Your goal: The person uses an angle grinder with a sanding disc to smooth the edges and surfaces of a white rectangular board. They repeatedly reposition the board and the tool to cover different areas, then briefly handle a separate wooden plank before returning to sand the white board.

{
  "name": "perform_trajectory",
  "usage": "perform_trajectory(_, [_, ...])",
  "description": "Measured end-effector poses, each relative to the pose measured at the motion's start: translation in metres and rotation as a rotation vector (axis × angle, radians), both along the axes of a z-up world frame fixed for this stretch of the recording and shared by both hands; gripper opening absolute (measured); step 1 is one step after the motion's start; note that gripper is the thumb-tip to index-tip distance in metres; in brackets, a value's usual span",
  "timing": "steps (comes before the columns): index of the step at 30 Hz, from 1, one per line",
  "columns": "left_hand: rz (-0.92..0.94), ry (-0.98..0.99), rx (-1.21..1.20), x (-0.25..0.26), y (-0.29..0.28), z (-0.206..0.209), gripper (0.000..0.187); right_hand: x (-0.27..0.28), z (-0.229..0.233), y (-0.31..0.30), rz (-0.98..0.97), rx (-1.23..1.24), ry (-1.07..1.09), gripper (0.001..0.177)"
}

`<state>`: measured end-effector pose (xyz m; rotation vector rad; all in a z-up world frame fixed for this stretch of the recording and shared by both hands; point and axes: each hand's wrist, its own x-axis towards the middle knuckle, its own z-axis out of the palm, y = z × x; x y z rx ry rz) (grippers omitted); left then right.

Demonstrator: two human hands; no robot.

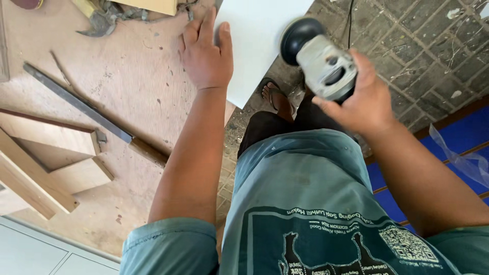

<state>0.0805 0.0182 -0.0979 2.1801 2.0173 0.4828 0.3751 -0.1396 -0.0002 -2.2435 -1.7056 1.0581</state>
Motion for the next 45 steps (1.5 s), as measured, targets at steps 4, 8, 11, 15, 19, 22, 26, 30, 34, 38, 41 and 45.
perform_trajectory(4, [-0.008, -0.003, 0.025, -0.002, -0.001, -0.004, 0.04, 0.022, -0.013, 0.005, -0.019, 0.08, -0.038, 0.112])
perform_trajectory(8, [-0.005, 0.003, 0.037, -0.002, -0.001, -0.004, 0.039, 0.038, -0.013, 0.015, -0.022, 0.265, 0.021, 0.104])
perform_trajectory(11, [-0.033, -0.006, 0.069, -0.001, 0.0, -0.003, 0.038, 0.049, -0.012, 0.022, -0.014, 0.307, 0.014, 0.099])
perform_trajectory(15, [-0.032, -0.005, 0.07, -0.002, -0.001, -0.002, 0.038, 0.057, -0.005, 0.039, -0.04, 0.341, 0.034, 0.092])
perform_trajectory(19, [-0.048, -0.002, 0.077, -0.001, 0.0, -0.001, 0.039, 0.067, 0.004, 0.053, -0.08, 0.373, 0.038, 0.089])
perform_trajectory(22, [-0.038, 0.021, 0.076, -0.001, 0.0, 0.001, 0.038, 0.086, -0.017, 0.041, -0.079, 0.386, 0.133, 0.106])
perform_trajectory(26, [-0.023, 0.029, 0.015, 0.004, 0.002, 0.012, 0.041, 0.059, 0.02, 0.05, -0.213, 0.145, -0.013, 0.095])
perform_trajectory(30, [0.064, -0.022, -0.143, 0.029, 0.021, 0.015, 0.04, 0.037, 0.033, 0.047, -0.095, -0.155, -0.012, 0.101])
perform_trajectory(34, [0.064, -0.076, -0.186, 0.071, 0.056, 0.017, 0.036, 0.033, 0.003, 0.021, 0.168, 0.047, 0.08, 0.089])
perform_trajectory(38, [0.075, -0.148, -0.132, 0.094, 0.071, -0.002, 0.032, 0.043, -0.021, 0.006, 0.188, 0.198, 0.06, 0.109])
perform_trajectory(41, [0.105, -0.073, 0.039, 0.103, 0.07, -0.009, 0.03, 0.054, -0.021, 0.019, 0.181, 0.08, 0.037, 0.113])
perform_trajectory(45, [0.086, -0.022, 0.023, 0.109, 0.069, 0.005, 0.04, 0.072, -0.01, 0.044, 0.109, 0.012, 0.062, 0.11])
